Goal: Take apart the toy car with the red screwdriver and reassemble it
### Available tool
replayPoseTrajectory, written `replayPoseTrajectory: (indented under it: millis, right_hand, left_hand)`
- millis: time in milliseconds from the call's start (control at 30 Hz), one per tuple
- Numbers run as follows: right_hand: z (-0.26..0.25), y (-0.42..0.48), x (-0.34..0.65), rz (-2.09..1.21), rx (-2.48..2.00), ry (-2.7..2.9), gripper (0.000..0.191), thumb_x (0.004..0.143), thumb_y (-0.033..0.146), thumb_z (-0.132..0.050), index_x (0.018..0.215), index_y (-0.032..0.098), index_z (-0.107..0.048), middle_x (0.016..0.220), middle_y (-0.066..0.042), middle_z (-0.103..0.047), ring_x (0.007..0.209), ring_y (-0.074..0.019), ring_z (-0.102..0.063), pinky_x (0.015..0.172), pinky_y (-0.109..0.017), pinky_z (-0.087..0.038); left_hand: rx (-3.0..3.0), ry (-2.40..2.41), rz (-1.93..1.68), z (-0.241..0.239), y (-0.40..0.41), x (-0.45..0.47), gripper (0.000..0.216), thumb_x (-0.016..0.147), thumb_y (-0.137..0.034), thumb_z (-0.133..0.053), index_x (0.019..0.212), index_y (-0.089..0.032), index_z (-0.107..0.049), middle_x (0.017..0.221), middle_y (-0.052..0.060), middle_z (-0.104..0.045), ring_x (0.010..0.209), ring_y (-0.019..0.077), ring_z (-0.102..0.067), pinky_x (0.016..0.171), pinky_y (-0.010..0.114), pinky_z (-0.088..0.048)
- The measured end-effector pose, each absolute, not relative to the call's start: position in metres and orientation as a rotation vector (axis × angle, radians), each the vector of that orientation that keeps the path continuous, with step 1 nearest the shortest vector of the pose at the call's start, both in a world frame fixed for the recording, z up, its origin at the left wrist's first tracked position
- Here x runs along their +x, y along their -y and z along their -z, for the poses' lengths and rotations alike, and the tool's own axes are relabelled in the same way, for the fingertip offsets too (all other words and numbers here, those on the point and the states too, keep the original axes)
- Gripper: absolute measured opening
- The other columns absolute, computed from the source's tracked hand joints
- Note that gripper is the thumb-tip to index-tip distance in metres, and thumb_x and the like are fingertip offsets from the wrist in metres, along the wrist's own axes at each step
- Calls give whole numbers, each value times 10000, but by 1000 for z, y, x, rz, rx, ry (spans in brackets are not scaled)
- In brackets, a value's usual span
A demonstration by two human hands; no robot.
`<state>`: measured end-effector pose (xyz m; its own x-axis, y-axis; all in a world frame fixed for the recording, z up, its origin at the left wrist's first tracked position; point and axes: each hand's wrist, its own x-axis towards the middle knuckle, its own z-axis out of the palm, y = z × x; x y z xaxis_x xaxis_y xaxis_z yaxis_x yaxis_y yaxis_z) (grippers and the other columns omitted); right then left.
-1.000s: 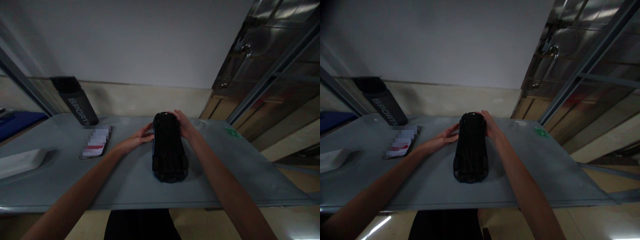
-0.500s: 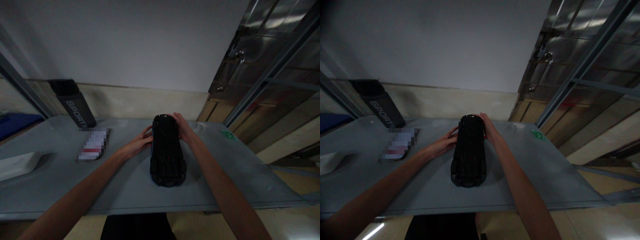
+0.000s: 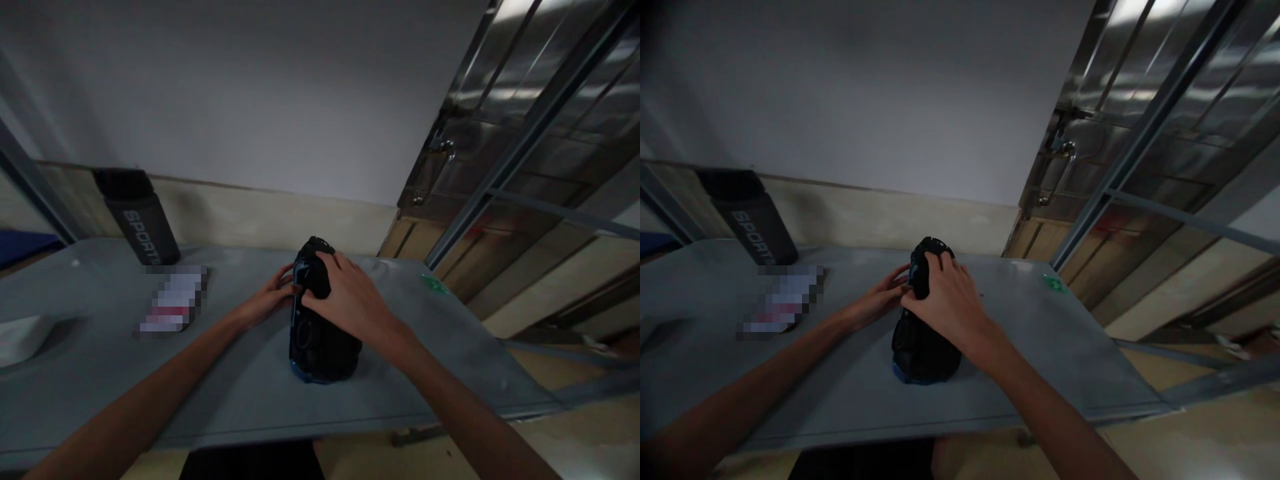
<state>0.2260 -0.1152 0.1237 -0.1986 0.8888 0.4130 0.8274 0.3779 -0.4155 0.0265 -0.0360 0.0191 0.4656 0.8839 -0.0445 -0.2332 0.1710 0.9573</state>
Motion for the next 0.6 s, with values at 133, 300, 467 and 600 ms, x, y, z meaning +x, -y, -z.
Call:
replayPoseTrajectory:
  millis: [133,300,467,600]
  right_hand:
    - [-146,129,280,-406,-1579,1934,434,921,530,-705,1285,315,-802,780,-66,-777,743,-317,-732,844,-487,-572]
    - [-131,139,345,-603,-1592,1699,356,866,517,-670,1100,324,-855,915,-86,-839,936,-407,-785,857,-539,-596]
    - [-86,144,369,-896,-1467,1495,350,866,574,-718,1099,345,-843,1067,-70,-846,1113,-392,-770,1015,-563,-612]
    - [-54,145,376,-1051,-1416,1261,366,855,582,-748,1134,355,-815,1158,-56,-844,1240,-357,-749,1122,-556,-578]
  left_hand:
    - [1123,-751,-889,-22,37,27,722,864,-327,-869,1527,-418,-597,1492,13,-726,1493,369,-598,1185,477,-534]
    - [1115,-776,-861,-23,36,25,804,845,-352,-899,1570,-418,-560,1545,13,-708,1479,342,-624,1197,481,-535]
    - [1124,-791,-847,-23,34,22,772,837,-394,-917,1536,-458,-595,1587,-8,-695,1544,348,-572,1252,496,-481]
    - [1127,-798,-807,-25,36,20,829,863,-393,-902,1600,-446,-525,1679,3,-617,1576,311,-550,1292,474,-458]
